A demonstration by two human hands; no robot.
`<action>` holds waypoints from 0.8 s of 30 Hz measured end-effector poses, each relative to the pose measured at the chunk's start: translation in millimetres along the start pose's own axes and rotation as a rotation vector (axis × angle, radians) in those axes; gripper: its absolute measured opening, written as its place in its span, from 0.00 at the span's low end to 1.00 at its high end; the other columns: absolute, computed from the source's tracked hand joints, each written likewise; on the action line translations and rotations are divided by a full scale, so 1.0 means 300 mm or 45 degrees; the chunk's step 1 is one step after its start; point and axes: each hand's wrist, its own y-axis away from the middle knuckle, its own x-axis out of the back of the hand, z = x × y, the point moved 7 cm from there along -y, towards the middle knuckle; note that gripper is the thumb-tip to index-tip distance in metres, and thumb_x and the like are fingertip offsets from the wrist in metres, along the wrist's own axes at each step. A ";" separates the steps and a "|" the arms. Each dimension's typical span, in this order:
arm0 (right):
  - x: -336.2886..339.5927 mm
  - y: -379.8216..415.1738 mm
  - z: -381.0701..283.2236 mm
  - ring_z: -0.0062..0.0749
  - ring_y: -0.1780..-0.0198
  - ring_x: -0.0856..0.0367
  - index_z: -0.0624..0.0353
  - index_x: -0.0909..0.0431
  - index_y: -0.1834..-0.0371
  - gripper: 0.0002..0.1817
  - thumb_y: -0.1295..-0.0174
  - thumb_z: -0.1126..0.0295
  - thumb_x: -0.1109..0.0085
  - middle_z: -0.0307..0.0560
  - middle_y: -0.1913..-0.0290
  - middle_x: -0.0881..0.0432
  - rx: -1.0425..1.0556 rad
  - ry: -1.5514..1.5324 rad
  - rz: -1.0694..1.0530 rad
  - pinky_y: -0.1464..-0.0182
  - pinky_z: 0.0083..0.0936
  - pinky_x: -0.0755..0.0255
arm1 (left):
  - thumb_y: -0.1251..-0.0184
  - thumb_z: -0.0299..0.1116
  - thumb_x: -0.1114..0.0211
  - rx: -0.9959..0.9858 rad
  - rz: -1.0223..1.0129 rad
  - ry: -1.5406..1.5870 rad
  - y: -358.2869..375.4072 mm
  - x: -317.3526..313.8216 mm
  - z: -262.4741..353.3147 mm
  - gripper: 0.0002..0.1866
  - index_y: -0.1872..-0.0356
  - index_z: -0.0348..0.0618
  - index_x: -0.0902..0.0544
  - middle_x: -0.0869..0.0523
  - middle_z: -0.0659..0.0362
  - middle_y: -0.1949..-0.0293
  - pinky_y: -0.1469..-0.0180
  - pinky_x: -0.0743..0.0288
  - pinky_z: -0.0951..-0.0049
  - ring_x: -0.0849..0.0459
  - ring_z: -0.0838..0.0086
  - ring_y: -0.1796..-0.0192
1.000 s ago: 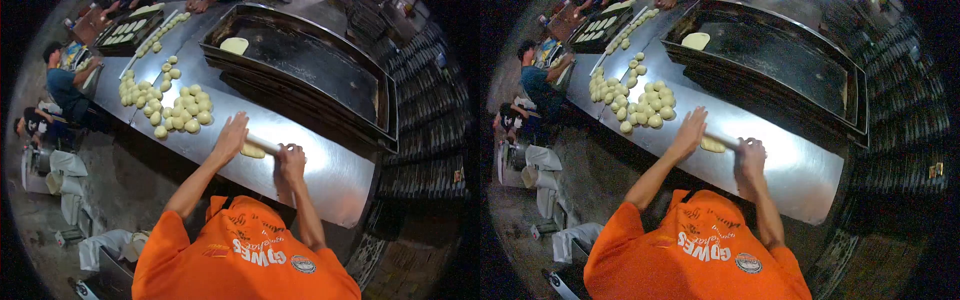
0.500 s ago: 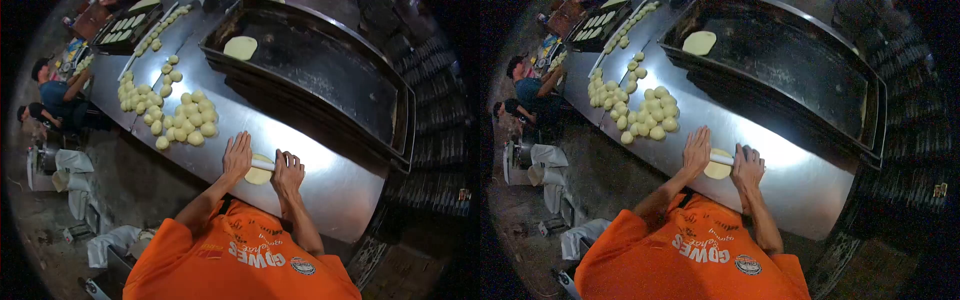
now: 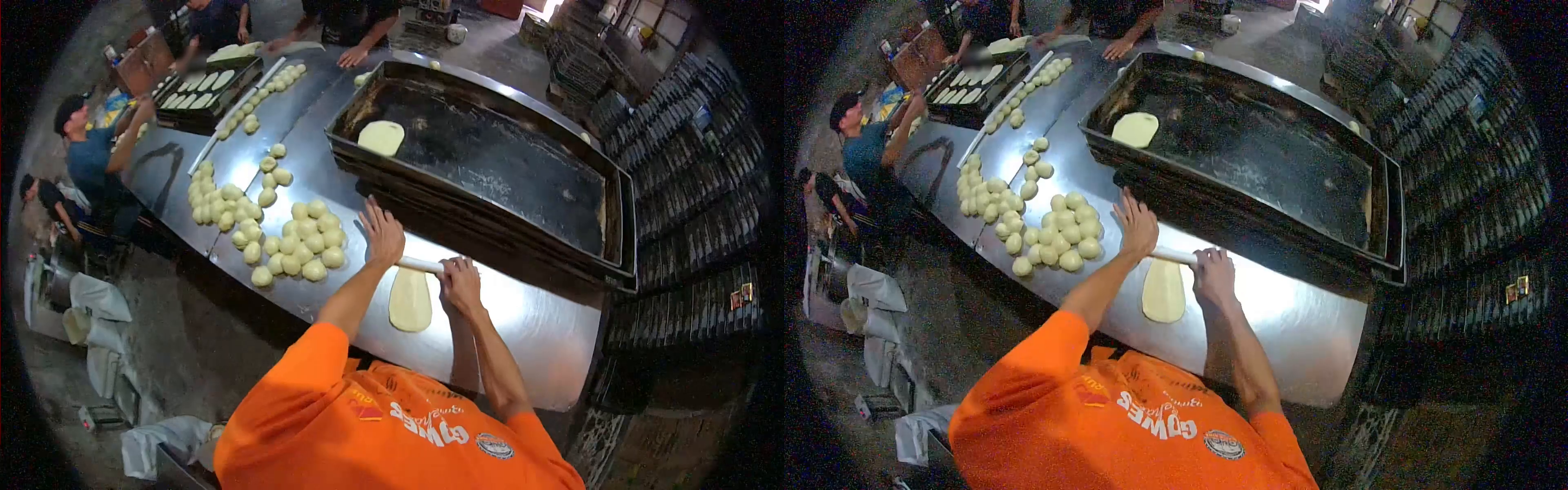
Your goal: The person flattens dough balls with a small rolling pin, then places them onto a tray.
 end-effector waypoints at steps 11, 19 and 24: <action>0.044 0.495 -0.175 0.46 0.45 0.27 0.53 0.18 0.46 0.19 0.42 0.68 0.33 0.46 0.50 0.22 -0.109 -0.037 -0.046 0.40 0.43 0.38 | 0.23 0.36 0.53 -0.218 -0.186 0.148 0.742 0.267 0.008 0.27 0.29 0.29 0.33 0.36 0.43 0.25 0.24 0.56 0.39 0.40 0.57 0.22; -0.002 0.025 -0.054 0.45 0.45 0.27 0.53 0.16 0.48 0.14 0.30 0.65 0.49 0.47 0.49 0.19 -0.046 0.134 0.064 0.42 0.44 0.39 | 0.21 0.39 0.56 -0.094 0.002 0.157 0.293 0.127 0.029 0.28 0.29 0.29 0.34 0.39 0.44 0.23 0.23 0.62 0.36 0.44 0.56 0.20; -0.098 -0.200 0.067 0.48 0.55 0.22 0.57 0.19 0.57 0.09 0.31 0.69 0.49 0.51 0.60 0.20 -0.045 -0.094 -0.190 0.53 0.44 0.31 | 0.25 0.38 0.52 0.021 -0.025 -0.080 0.044 0.089 0.002 0.29 0.31 0.25 0.32 0.46 0.36 0.22 0.24 0.66 0.31 0.56 0.48 0.18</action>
